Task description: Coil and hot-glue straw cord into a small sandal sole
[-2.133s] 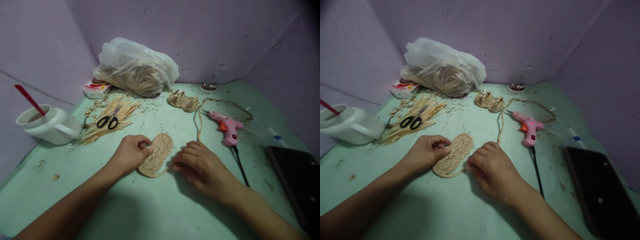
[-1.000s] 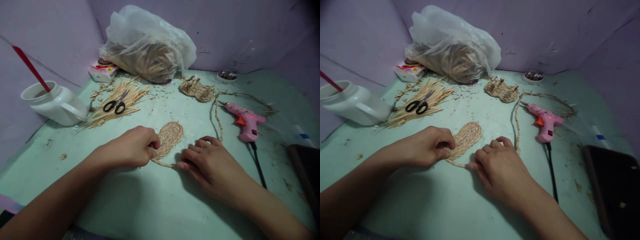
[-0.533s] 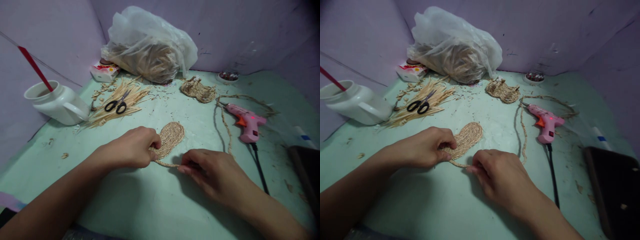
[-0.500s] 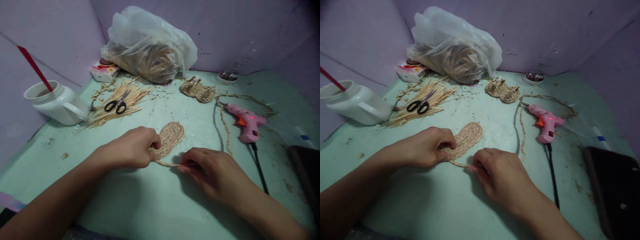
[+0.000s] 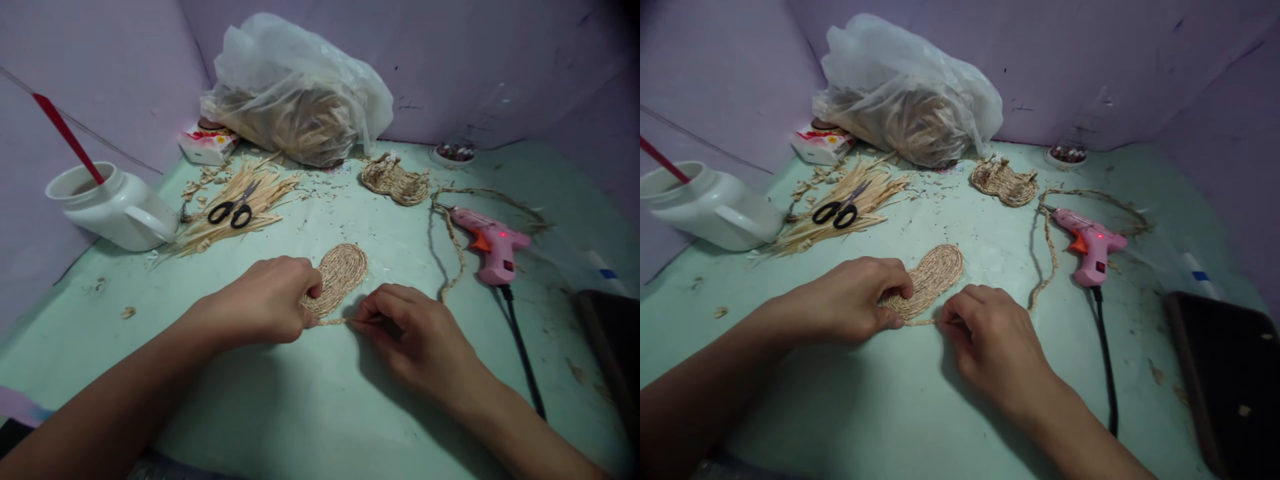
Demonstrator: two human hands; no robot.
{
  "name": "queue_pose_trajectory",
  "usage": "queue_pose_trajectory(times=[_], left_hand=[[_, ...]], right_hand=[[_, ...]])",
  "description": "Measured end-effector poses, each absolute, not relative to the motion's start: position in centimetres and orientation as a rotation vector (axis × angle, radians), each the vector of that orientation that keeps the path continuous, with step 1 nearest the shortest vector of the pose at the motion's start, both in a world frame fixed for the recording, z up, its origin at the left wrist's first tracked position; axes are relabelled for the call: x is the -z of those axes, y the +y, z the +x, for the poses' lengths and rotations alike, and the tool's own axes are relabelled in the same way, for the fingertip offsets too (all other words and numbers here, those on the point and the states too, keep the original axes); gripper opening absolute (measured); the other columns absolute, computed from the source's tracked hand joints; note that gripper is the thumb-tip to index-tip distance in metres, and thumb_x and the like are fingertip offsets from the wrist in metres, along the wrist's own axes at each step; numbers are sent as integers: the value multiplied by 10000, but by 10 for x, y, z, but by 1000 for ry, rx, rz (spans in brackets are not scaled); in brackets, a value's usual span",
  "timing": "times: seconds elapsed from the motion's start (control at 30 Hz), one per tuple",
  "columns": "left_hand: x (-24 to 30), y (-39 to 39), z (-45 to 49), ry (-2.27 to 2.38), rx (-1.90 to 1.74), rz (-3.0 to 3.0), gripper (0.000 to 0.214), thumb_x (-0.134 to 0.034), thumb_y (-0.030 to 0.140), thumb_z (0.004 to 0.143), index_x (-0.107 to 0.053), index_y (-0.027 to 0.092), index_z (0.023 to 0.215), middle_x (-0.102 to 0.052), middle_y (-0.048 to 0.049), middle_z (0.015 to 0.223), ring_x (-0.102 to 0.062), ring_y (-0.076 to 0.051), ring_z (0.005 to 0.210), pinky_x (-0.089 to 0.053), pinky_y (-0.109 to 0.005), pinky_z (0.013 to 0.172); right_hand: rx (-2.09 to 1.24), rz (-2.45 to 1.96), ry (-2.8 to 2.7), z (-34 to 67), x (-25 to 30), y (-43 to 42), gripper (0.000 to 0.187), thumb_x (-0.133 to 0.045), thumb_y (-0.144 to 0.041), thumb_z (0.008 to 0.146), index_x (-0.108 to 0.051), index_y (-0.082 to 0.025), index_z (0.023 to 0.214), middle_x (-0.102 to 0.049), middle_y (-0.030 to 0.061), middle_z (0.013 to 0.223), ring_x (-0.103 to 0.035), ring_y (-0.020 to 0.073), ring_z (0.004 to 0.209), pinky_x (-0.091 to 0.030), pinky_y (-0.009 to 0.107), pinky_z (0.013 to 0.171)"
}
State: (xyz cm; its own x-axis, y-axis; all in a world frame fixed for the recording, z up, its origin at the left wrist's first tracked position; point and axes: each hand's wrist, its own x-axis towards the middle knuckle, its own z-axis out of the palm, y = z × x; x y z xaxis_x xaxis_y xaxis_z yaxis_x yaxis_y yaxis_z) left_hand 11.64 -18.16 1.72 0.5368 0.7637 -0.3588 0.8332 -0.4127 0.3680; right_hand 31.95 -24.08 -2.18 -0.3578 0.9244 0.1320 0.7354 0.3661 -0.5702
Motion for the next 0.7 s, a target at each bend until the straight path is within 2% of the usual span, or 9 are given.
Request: queue_pose_trajectory(times=[0.27, 0.37, 0.53, 0.7], left_hand=[[-22, -184, 119, 1302, 224, 2299, 243, -653, 354, 667, -619, 257, 887, -654, 7, 911, -580, -201, 795, -374, -298, 619], [-23, -184, 120, 1316, 225, 2296, 248, -662, 376, 664, -614, 256, 876, -652, 10, 908, -575, -196, 775, -363, -297, 602], [-19, -189, 125, 1362, 199, 2318, 295, -613, 512, 700, -601, 246, 828, -641, 0, 862, -562, -197, 730, -321, -305, 567], [-17, -195, 131, 1397, 214, 2401, 244, -536, 451, 766, -564, 210, 799, -629, -36, 885, -571, -210, 758, -283, -315, 558]], right_hand=[[-260, -1204, -2195, 319, 27, -235, 166, -501, -55, 787, -603, -163, 713, -628, 46, 684, -566, 185, 674, -411, 333, 643], [-257, -1212, -2159, 319, 30, -232, 157, -525, -48, 764, -590, -176, 701, -626, 27, 673, -566, 175, 660, -406, 342, 667], [-299, -1239, -2093, 316, 34, -229, 138, -559, -55, 730, -582, -182, 680, -616, 6, 642, -559, 157, 623, -389, 347, 685], [-357, -1301, -2071, 313, 30, -229, 99, -564, -98, 710, -604, -178, 670, -606, 7, 632, -548, 158, 619, -370, 354, 686]])
